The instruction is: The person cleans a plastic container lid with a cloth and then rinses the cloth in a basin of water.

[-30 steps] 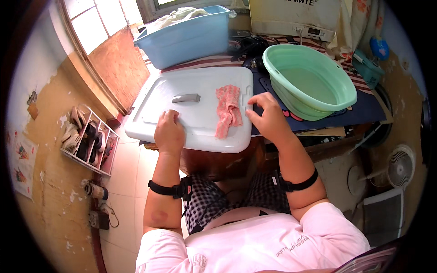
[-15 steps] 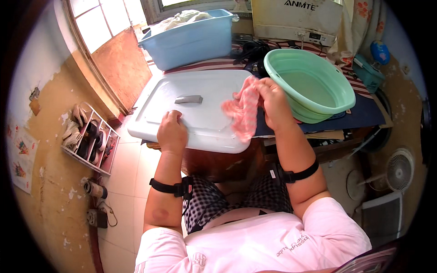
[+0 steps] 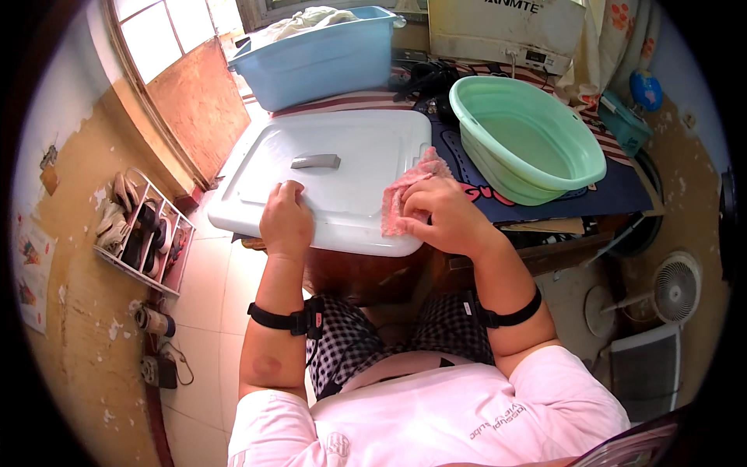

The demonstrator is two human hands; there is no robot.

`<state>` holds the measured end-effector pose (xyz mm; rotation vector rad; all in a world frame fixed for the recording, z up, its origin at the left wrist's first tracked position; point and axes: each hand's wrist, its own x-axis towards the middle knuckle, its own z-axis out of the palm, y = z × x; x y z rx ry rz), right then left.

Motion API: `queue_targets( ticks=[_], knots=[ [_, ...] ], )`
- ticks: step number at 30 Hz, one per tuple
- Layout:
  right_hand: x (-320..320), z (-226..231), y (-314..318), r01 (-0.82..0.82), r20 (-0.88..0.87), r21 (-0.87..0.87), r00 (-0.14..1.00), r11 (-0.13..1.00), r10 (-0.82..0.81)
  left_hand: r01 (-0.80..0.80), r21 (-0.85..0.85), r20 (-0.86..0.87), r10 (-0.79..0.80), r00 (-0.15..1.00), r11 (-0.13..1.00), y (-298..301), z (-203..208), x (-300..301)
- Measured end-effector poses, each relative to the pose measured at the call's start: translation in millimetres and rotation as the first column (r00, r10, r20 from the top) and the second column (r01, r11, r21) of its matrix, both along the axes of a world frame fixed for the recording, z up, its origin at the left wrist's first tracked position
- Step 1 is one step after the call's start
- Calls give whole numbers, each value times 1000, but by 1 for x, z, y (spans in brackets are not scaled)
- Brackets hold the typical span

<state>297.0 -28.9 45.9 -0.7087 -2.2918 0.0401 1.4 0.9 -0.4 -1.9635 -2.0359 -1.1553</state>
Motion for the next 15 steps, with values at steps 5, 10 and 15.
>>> queue_targets(
  ticks=[5,10,15],
  knots=[
    [9,44,-39,8,-575,-40,818,999,-29,18,8,11,-18,1000,1000,0,-1,3],
    [46,99,-110,-415,-588,269,644,869,490,23,12,5,-23,1000,1000,-4,-2,0],
    [62,98,-145,-496,-661,283,519,821,541,40,4,11,-40,999,999,1,-4,0]
  ],
)
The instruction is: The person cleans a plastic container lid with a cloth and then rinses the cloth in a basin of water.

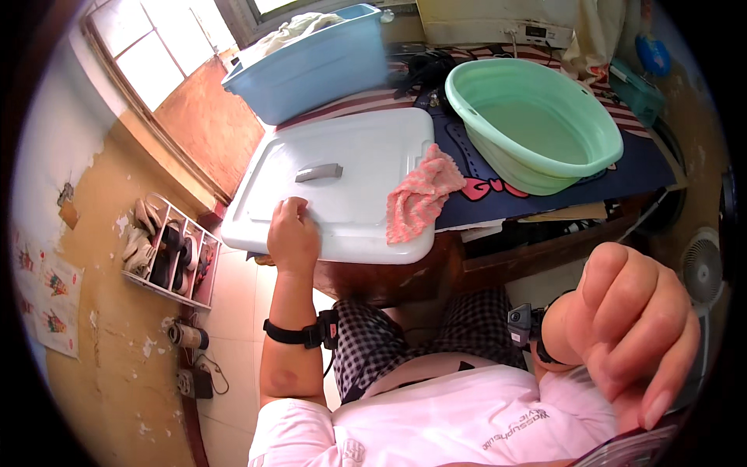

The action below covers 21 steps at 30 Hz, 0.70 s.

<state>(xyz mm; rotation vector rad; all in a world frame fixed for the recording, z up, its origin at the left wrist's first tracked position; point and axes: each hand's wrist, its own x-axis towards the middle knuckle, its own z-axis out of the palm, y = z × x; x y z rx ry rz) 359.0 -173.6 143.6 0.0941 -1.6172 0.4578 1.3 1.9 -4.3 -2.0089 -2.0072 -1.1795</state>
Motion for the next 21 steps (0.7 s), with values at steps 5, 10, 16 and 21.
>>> queue_targets(
  ticks=[5,10,16,21],
  knots=[
    [5,3,-1,-118,22,20,993,993,117,-14,-12,-27,14,1000,1000,3,0,0],
    [1,2,-5,-84,-109,-1,991,996,83,-16,-2,-31,16,999,1000,0,3,-2],
    [-3,2,20,111,68,-81,992,990,-106,-8,15,-21,8,1000,1000,0,1,0],
    [-39,-59,97,531,471,-96,769,842,-432,-9,30,-4,9,1000,1000,-1,0,-3]
  ],
)
